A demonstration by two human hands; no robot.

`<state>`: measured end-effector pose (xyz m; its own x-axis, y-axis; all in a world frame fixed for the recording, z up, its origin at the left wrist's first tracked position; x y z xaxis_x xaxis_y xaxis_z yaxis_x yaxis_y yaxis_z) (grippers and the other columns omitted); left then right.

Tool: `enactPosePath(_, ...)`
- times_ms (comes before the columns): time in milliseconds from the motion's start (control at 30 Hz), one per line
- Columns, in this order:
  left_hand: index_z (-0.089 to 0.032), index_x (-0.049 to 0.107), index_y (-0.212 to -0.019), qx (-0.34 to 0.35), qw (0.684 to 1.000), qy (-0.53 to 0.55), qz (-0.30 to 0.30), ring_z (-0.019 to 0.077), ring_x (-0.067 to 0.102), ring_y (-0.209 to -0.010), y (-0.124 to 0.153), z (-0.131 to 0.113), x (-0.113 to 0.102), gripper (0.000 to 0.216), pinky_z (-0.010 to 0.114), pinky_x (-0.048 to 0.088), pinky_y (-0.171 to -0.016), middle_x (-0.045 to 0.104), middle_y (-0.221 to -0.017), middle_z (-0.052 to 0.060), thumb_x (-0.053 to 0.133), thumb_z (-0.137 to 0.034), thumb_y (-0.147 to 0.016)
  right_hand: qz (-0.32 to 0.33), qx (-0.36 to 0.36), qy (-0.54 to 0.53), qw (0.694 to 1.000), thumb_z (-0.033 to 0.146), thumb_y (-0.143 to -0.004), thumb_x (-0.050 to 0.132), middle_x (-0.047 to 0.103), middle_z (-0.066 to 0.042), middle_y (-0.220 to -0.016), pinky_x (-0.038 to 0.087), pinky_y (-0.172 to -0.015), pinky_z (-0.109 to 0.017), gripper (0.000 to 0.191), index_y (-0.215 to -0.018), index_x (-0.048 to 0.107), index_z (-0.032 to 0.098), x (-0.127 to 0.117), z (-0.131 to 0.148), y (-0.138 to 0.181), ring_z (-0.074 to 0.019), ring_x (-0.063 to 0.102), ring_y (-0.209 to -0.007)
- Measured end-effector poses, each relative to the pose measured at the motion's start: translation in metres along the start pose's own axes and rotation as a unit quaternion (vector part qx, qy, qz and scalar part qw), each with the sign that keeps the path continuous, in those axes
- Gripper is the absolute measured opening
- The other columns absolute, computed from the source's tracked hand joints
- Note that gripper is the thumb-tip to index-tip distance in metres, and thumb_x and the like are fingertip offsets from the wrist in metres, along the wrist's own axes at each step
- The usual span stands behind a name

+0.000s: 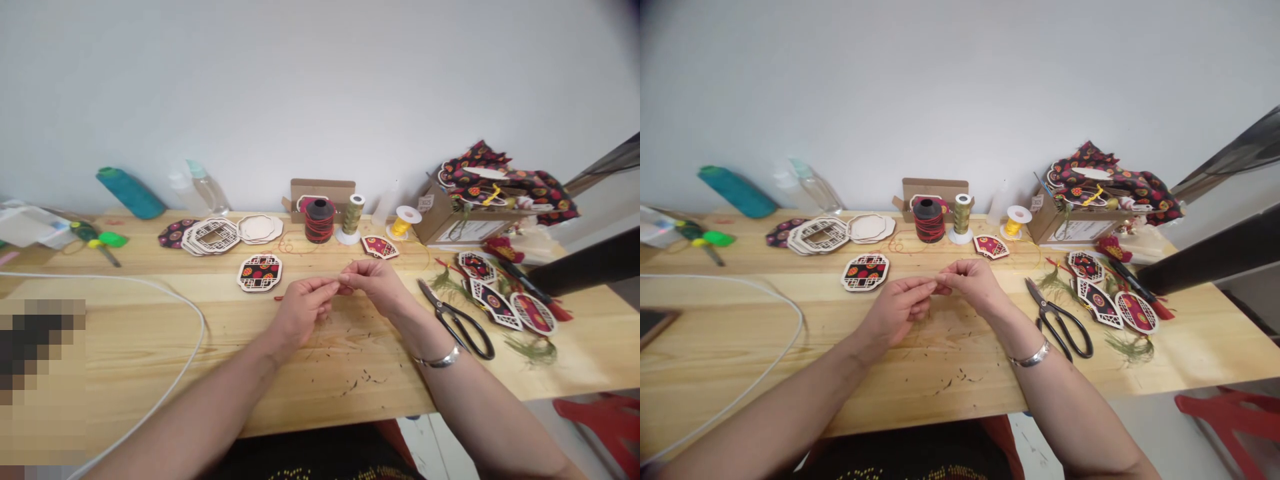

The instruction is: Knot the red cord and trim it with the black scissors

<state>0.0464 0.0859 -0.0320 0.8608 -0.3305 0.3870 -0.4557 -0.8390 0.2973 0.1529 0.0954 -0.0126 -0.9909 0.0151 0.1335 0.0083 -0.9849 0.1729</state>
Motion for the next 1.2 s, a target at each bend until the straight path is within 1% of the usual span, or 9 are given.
enactPosePath(133,-0.012,0.073,-0.086,-0.023,0.999,0.034,0.021,0.0003,0.032,-0.042,0.001,0.003,0.004,0.027,0.017,0.013,-0.041,0.067,-0.076,0.01,0.067,-0.035,-0.074,-0.016,-0.01,0.022,1.0,0.032,-0.057,0.076,0.062,0.001,-0.056,0.038,-0.058,-0.025,0.022,-0.058,0.063,0.014,-0.005,0.003,0.0,-0.01,0.052,-0.055)
enactPosePath(300,-0.01,0.07,-0.077,-0.027,0.999,0.034,0.009,0.0008,0.032,-0.041,0.0,0.005,0.002,0.026,0.017,0.014,-0.04,0.056,-0.059,0.001,0.071,-0.035,-0.071,-0.001,-0.019,0.02,1.0,0.032,-0.059,0.074,0.065,-0.002,-0.059,0.041,-0.063,-0.027,0.02,-0.058,0.064,0.014,-0.002,0.006,0.0,-0.0119,0.055,-0.059)
enactPosePath(400,-0.01,0.07,-0.078,-0.024,0.999,0.024,0.004,0.0004,0.029,-0.041,0.001,0.005,0.002,0.026,0.016,0.015,-0.041,0.047,-0.054,-0.004,0.072,-0.035,-0.07,-0.011,-0.028,0.029,0.999,0.033,-0.06,0.074,0.063,0.001,-0.057,0.037,-0.06,-0.025,0.021,-0.057,0.062,0.015,-0.004,0.008,-0.001,-0.0096,0.049,-0.056)
enactPosePath(467,-0.011,0.071,-0.078,-0.022,1.0,0.018,0.002,0.0005,0.029,-0.042,0.001,0.004,0.001,0.026,0.017,0.015,-0.041,0.044,-0.053,-0.004,0.072,-0.035,-0.069,-0.02,-0.038,0.029,0.999,0.033,-0.059,0.074,0.058,0.003,-0.055,0.034,-0.058,-0.025,0.022,-0.057,0.061,0.016,-0.007,0.009,-0.002,-0.0084,0.044,-0.054)
enactPosePath(567,-0.011,0.071,-0.078,-0.017,1.0,0.01,-0.001,0.0014,0.029,-0.043,0.001,0.003,0.001,0.027,0.018,0.015,-0.041,0.043,-0.053,-0.005,0.074,-0.035,-0.067,-0.033,-0.054,0.027,0.998,0.035,-0.058,0.074,0.052,0.005,-0.053,0.032,-0.057,-0.025,0.023,-0.056,0.06,0.017,-0.012,0.014,-0.003,-0.008,0.039,-0.053)
enactPosePath(833,-0.011,0.073,-0.08,-0.006,1.0,-0.011,0.0,0.0021,0.029,-0.043,0.001,-0.002,0.002,0.025,0.019,0.015,-0.041,0.043,-0.051,-0.005,0.074,-0.034,-0.068,-0.072,-0.07,0.026,0.995,0.039,-0.059,0.074,0.047,0.005,-0.05,0.026,-0.053,-0.025,0.028,-0.055,0.057,0.017,-0.025,0.023,-0.003,-0.0075,0.034,-0.051)
enactPosePath(1000,-0.012,0.072,-0.079,0.002,1.0,-0.026,0.001,0.0024,0.031,-0.044,0.001,-0.002,0.001,0.025,0.018,0.016,-0.042,0.045,-0.052,-0.004,0.073,-0.035,-0.069,-0.093,-0.078,-0.015,0.993,0.038,-0.059,0.075,0.048,0.004,-0.052,0.023,-0.048,-0.023,0.029,-0.058,0.057,0.016,-0.029,0.024,-0.001,-0.0058,0.034,-0.048)
enactPosePath(1133,-0.013,0.071,-0.079,0.006,0.999,-0.043,0.007,0.0028,0.03,-0.043,-0.001,-0.001,0.002,0.025,0.019,0.018,-0.041,0.047,-0.053,-0.004,0.071,-0.036,-0.071,-0.062,-0.061,-0.059,0.994,0.043,-0.065,0.071,0.041,0.008,-0.044,0.014,-0.042,-0.022,0.031,-0.064,0.055,0.017,-0.024,0.025,0.0,-0.0043,0.029,-0.04)
enactPosePath(1200,-0.013,0.07,-0.079,0.009,0.998,-0.055,0.004,0.0033,0.031,-0.043,0.0,-0.001,0.002,0.025,0.019,0.019,-0.041,0.048,-0.054,-0.004,0.07,-0.037,-0.072,-0.03,-0.055,-0.076,0.995,0.046,-0.067,0.07,0.046,0.006,-0.045,0.013,-0.04,-0.021,0.033,-0.069,0.055,0.017,-0.018,0.026,0.001,-0.0046,0.033,-0.038)
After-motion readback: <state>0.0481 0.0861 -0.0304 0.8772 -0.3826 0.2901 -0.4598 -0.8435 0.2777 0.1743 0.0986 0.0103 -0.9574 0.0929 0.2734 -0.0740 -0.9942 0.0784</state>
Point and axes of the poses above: each hand's wrist, its own y-axis away from the middle knuckle, its own x-axis out of the palm, z = x × y, the point moved 10 cm from there along -y, towards the middle knuckle
